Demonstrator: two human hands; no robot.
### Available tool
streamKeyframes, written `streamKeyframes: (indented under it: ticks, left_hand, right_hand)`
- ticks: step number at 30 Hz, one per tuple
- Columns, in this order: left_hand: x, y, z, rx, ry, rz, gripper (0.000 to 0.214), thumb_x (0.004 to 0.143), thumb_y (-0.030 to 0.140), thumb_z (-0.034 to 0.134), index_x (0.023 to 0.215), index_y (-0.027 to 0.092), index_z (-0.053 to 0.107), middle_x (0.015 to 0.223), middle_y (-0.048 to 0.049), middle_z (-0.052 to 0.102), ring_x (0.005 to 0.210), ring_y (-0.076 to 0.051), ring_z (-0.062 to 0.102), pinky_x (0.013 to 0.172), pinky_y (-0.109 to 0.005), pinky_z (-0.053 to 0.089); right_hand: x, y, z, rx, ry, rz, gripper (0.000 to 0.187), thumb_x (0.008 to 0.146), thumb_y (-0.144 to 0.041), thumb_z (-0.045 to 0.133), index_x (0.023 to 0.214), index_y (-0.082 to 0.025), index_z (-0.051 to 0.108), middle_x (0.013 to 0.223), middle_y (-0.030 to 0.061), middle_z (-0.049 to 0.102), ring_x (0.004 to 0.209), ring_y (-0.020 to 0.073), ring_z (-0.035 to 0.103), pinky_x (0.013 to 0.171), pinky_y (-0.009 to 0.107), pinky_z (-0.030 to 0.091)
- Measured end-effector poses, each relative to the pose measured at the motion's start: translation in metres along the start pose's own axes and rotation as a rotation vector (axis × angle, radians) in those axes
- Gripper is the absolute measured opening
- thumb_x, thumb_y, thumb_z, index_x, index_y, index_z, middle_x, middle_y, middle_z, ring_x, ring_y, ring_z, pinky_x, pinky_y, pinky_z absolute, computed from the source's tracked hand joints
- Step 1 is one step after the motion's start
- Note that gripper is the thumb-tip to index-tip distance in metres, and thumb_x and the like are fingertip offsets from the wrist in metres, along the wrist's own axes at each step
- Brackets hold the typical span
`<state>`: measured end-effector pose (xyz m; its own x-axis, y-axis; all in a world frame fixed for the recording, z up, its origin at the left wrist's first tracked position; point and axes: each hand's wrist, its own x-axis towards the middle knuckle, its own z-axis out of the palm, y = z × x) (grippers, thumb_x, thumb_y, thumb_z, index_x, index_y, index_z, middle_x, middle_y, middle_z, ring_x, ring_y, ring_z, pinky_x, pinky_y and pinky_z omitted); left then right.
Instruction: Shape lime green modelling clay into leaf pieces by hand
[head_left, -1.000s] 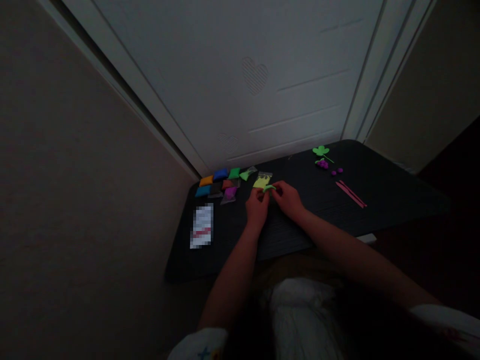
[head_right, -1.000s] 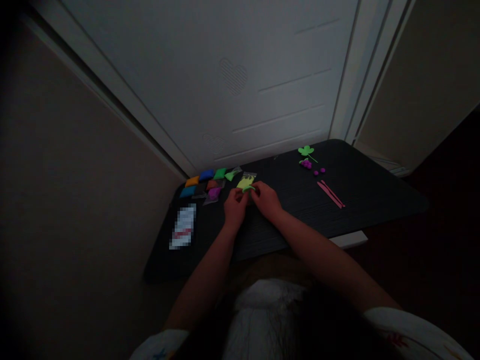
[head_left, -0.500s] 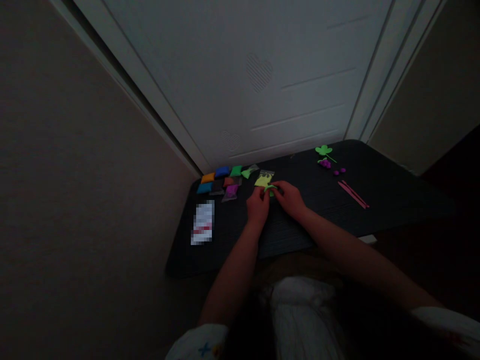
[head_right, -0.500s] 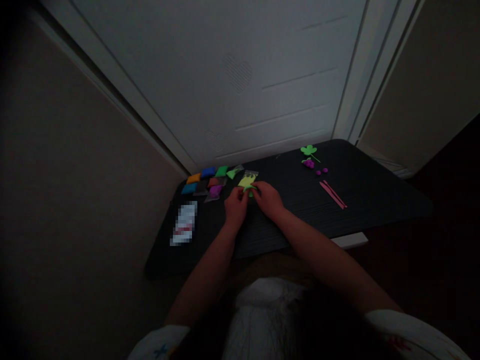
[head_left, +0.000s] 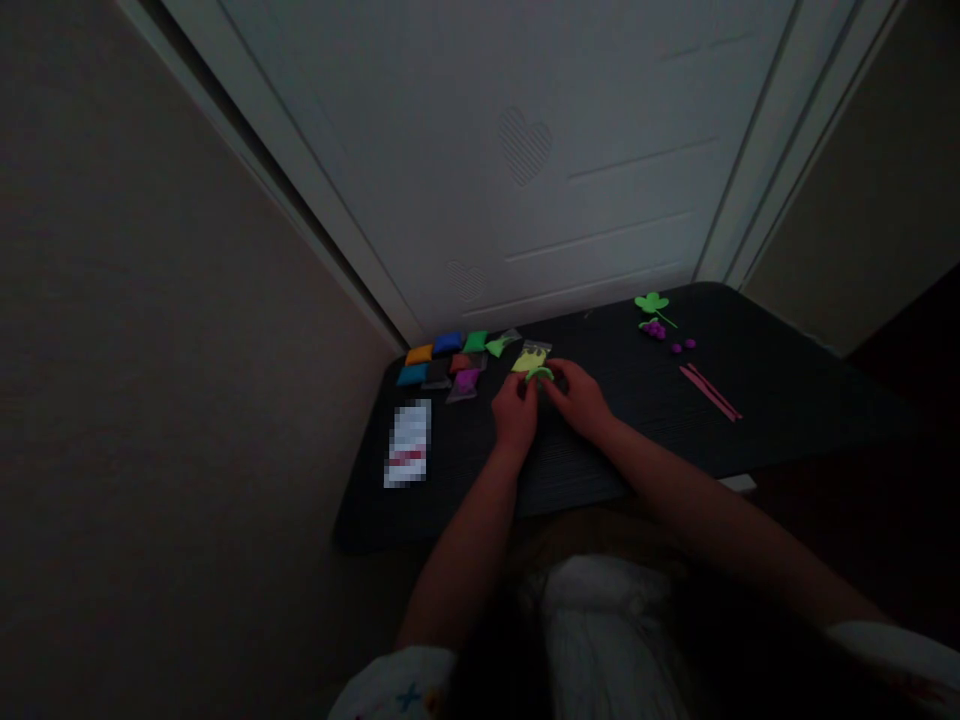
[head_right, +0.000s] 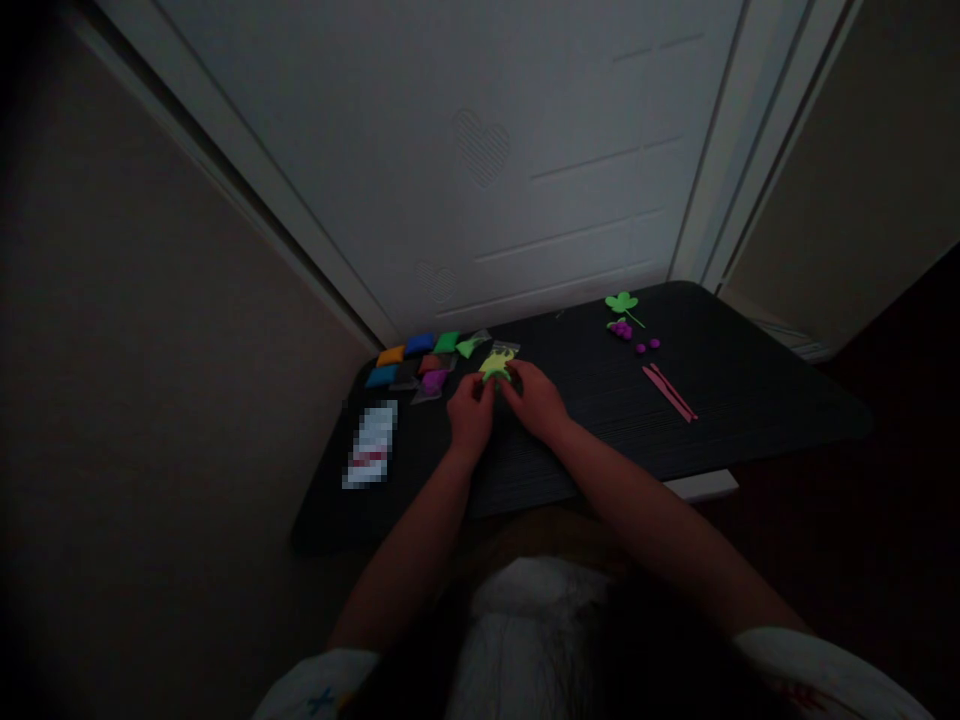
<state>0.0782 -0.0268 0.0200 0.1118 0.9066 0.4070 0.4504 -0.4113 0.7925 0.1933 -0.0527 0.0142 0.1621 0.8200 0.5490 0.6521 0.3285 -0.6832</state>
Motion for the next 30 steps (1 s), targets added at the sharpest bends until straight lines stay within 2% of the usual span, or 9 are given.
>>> streamKeyframes:
  ticks: [5, 7, 11, 17, 21, 26, 30]
  left_hand:
    - [-0.0022, 0.0008, 0.0034, 0.013, -0.019, -0.019, 0.025, 0.072, 0.031, 0.049, 0.094, 0.019, 0.051, 0.078, -0.0025, 0.06, 0.069, -0.014, 0.056, 0.065, -0.025, 0.041]
    - [-0.0026, 0.002, 0.0039, 0.011, -0.04, 0.01, 0.027, 0.072, 0.028, 0.051, 0.098, 0.021, 0.051, 0.085, -0.0031, 0.061, 0.075, -0.015, 0.056, 0.07, -0.027, 0.041]
    - [-0.0018, 0.0024, 0.0025, 0.045, -0.061, 0.075, 0.022, 0.073, 0.025, 0.048, 0.093, 0.02, 0.055, 0.093, -0.0046, 0.06, 0.086, -0.016, 0.054, 0.079, -0.028, 0.039]
    - [-0.0011, -0.0014, 0.0014, 0.036, -0.019, 0.055, 0.02, 0.076, 0.028, 0.044, 0.09, 0.02, 0.055, 0.083, -0.0025, 0.061, 0.074, -0.013, 0.056, 0.07, -0.025, 0.041]
    - [-0.001, -0.0024, 0.0014, 0.017, -0.003, 0.055, 0.019, 0.076, 0.027, 0.044, 0.09, 0.019, 0.054, 0.082, -0.0026, 0.06, 0.073, -0.013, 0.056, 0.069, -0.025, 0.042]
    - [-0.0022, -0.0012, -0.0004, 0.063, 0.001, 0.142, 0.026, 0.072, 0.017, 0.047, 0.098, 0.02, 0.052, 0.096, -0.0044, 0.058, 0.087, -0.015, 0.053, 0.076, -0.027, 0.041]
    - [-0.0027, 0.0003, -0.0044, 0.114, 0.065, 0.217, 0.024, 0.072, 0.014, 0.045, 0.094, 0.019, 0.054, 0.093, -0.0049, 0.058, 0.091, -0.015, 0.051, 0.08, -0.028, 0.04]
  right_hand:
    - [0.0004, 0.0012, 0.0001, -0.054, -0.047, 0.002, 0.021, 0.079, -0.026, 0.04, 0.092, -0.018, 0.053, 0.089, 0.0055, 0.058, 0.078, 0.0154, 0.052, 0.073, 0.028, 0.04]
    - [0.0008, 0.0021, 0.0, -0.071, -0.043, 0.01, 0.02, 0.078, -0.024, 0.041, 0.092, -0.019, 0.054, 0.089, 0.0054, 0.058, 0.079, 0.0158, 0.052, 0.073, 0.029, 0.039]
    - [0.0012, 0.0031, -0.0003, -0.074, -0.024, 0.004, 0.019, 0.075, -0.022, 0.044, 0.09, -0.019, 0.055, 0.087, 0.0058, 0.058, 0.082, 0.0169, 0.051, 0.075, 0.03, 0.039]
    - [0.0016, 0.0037, 0.0001, 0.001, 0.014, -0.032, 0.023, 0.075, -0.023, 0.046, 0.095, -0.018, 0.053, 0.086, 0.0055, 0.056, 0.077, 0.0154, 0.051, 0.071, 0.028, 0.041]
    - [0.0016, 0.0037, 0.0001, -0.001, 0.005, -0.022, 0.02, 0.076, -0.025, 0.044, 0.093, -0.018, 0.054, 0.084, 0.0049, 0.056, 0.074, 0.0149, 0.051, 0.07, 0.028, 0.041]
    - [0.0005, 0.0003, -0.0043, -0.006, 0.008, -0.075, 0.021, 0.073, -0.016, 0.045, 0.092, -0.02, 0.054, 0.089, 0.0054, 0.056, 0.086, 0.0173, 0.05, 0.077, 0.031, 0.04]
    - [0.0009, -0.0032, -0.0063, 0.107, 0.029, -0.069, 0.025, 0.071, -0.015, 0.046, 0.095, -0.02, 0.054, 0.095, 0.0061, 0.054, 0.091, 0.0175, 0.049, 0.082, 0.032, 0.039]
